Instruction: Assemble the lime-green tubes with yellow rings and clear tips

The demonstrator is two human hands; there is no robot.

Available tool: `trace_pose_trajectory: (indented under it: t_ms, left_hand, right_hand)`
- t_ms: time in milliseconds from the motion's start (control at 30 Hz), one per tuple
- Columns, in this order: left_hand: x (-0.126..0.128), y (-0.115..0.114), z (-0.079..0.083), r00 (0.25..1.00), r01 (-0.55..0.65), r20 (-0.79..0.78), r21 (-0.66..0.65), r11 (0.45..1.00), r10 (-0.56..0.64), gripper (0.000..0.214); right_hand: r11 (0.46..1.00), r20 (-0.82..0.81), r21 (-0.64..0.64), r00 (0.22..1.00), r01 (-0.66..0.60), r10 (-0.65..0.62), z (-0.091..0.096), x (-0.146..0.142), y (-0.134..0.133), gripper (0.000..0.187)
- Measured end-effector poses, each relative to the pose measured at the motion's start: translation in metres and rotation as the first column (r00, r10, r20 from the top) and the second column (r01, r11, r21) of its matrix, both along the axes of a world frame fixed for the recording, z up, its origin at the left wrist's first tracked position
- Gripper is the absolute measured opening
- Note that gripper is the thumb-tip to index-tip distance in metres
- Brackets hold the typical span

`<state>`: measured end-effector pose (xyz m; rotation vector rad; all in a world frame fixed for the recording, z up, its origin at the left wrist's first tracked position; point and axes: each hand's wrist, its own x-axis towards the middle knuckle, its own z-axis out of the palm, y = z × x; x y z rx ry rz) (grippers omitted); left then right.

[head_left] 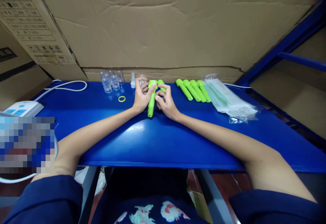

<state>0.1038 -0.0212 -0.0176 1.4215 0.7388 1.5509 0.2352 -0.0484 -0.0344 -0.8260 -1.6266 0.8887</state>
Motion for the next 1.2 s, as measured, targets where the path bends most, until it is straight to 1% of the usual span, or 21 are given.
trace_pose_trajectory:
  t_ms: [100,200,333,433,533,733,900,1100,1200]
  left_hand:
    - [-0.001,0.000,-0.003,1.000,-0.009,-0.007,0.018,1.000,0.009,0.039]
    - [-0.003,0.001,-0.005,1.000,-0.002,-0.002,0.044,0.999,0.002,0.039]
    - [-0.003,0.008,-0.011,1.000,-0.018,0.017,0.072,0.997,0.017,0.046]
    - [-0.002,0.014,-0.016,1.000,-0.020,0.020,0.110,0.994,0.018,0.052]
    - [-0.002,0.016,-0.019,1.000,-0.029,0.006,0.125,0.992,0.028,0.052]
    - [-0.002,0.014,-0.018,1.000,-0.031,0.004,0.102,0.994,0.030,0.054]
    - [-0.002,0.014,-0.018,0.999,-0.036,0.005,0.118,0.992,0.036,0.053]
    - [-0.003,0.009,-0.016,1.000,0.023,-0.007,0.097,0.995,-0.022,0.051]
    - [-0.003,0.008,-0.014,0.999,-0.037,-0.021,0.113,0.993,0.040,0.054]
  right_hand:
    - [1.000,0.007,0.001,1.000,0.001,-0.001,0.001,0.000,-0.001,0.049]
    - [1.000,0.018,0.023,1.000,0.014,-0.015,0.003,-0.001,-0.003,0.048]
    - [0.998,0.017,0.057,1.000,0.007,-0.008,0.001,-0.002,-0.002,0.044]
    - [0.999,-0.008,0.054,1.000,0.006,-0.006,-0.001,-0.001,0.000,0.048]
    - [0.999,-0.018,0.036,1.000,-0.001,0.002,-0.002,-0.001,0.001,0.051]
    - [0.999,0.017,0.041,1.000,0.003,-0.004,0.001,-0.002,-0.003,0.050]
    - [1.000,0.045,0.028,0.999,0.003,-0.004,0.001,-0.001,-0.002,0.046]
    - [0.998,0.059,-0.025,0.997,-0.051,0.053,-0.003,0.000,0.003,0.042]
    - [0.998,0.100,-0.026,0.993,-0.060,0.062,-0.003,0.000,0.003,0.045]
